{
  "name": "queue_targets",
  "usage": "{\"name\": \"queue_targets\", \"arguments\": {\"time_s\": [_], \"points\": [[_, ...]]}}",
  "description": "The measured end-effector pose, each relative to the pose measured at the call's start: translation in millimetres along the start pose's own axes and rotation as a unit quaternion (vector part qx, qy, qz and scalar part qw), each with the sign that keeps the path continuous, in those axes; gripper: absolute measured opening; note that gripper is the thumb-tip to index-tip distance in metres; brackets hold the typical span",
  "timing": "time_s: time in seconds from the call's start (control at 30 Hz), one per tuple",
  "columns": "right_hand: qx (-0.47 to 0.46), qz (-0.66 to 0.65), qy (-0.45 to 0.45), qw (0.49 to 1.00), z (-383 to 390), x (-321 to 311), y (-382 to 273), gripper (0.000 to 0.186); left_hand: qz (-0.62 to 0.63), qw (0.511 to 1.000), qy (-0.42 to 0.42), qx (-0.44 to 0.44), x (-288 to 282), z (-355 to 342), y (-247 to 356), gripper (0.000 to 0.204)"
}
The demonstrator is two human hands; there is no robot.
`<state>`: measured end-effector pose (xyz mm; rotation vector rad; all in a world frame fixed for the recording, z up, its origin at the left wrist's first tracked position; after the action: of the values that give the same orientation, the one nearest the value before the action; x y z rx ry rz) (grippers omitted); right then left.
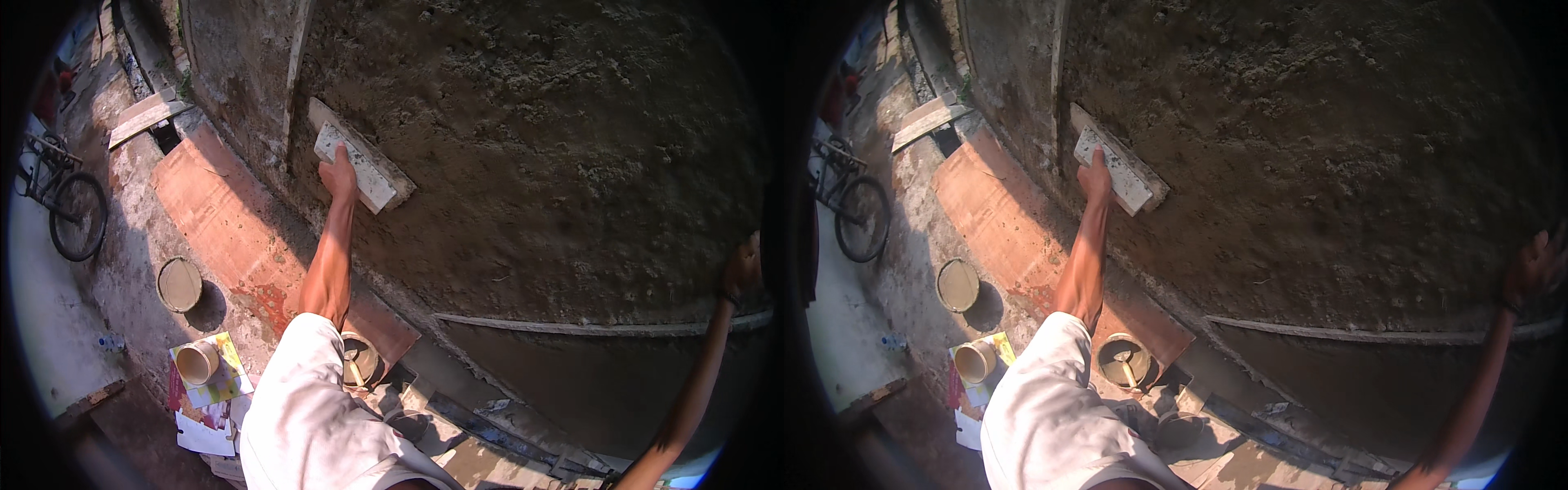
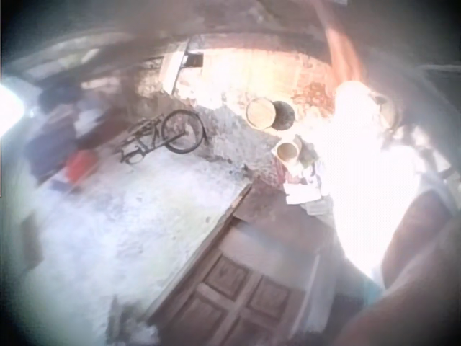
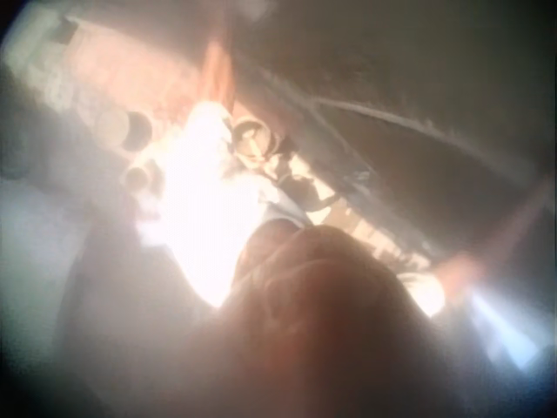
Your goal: The person scoops wet cement from a bucket with a trowel and applies it to a vertical wall, then smooths the surface with a float. The person repeats this process, transferring cement between buckets and applying it to the wall.
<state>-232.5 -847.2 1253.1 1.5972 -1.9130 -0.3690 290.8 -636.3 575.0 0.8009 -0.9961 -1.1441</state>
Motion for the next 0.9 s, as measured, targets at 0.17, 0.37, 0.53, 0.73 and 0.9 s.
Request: {"name": "queue_targets", "arguments": {"time_s": [0.17,0.37,0.53,0.73,0.9], "points": [[0.013,-0.029,0.055,0.998,-27.0,-41.6,-10.6,0.044,-0.084,0.994,-0.009,0.071,15.3,74.5,102.6,0.056],[0.068,-0.152,0.067,0.984,-26.3,-68.6,-51.3,0.048,-0.136,0.979,-0.069,0.134,23.9,170.6,140.6,0.057],[0.056,-0.120,0.080,0.988,-30.3,-68.1,-31.0,0.046,-0.112,0.961,-0.180,0.180,5.3,226.3,92.0,0.054],[0.074,-0.137,0.083,0.984,-25.2,-74.3,-52.4,0.047,-0.119,0.976,-0.008,0.185,-22.1,52.3,158.6,0.061],[0.089,-0.168,0.106,0.976,-22.8,-82.6,-63.4,0.048,-0.165,0.960,0.000,0.227,17.0,-4.2,208.7,0.065]]}}
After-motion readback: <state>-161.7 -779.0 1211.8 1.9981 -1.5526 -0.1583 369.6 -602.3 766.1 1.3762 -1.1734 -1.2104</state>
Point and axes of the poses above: each hand's wrist, its own z-axis away from the middle knuckle, its own x-axis out of the palm, y = z × x, the point moved 5 cm from there along -z, towards the middle knuckle, and after that the axes turned 2 degrees about y, right-handed, at the moved point
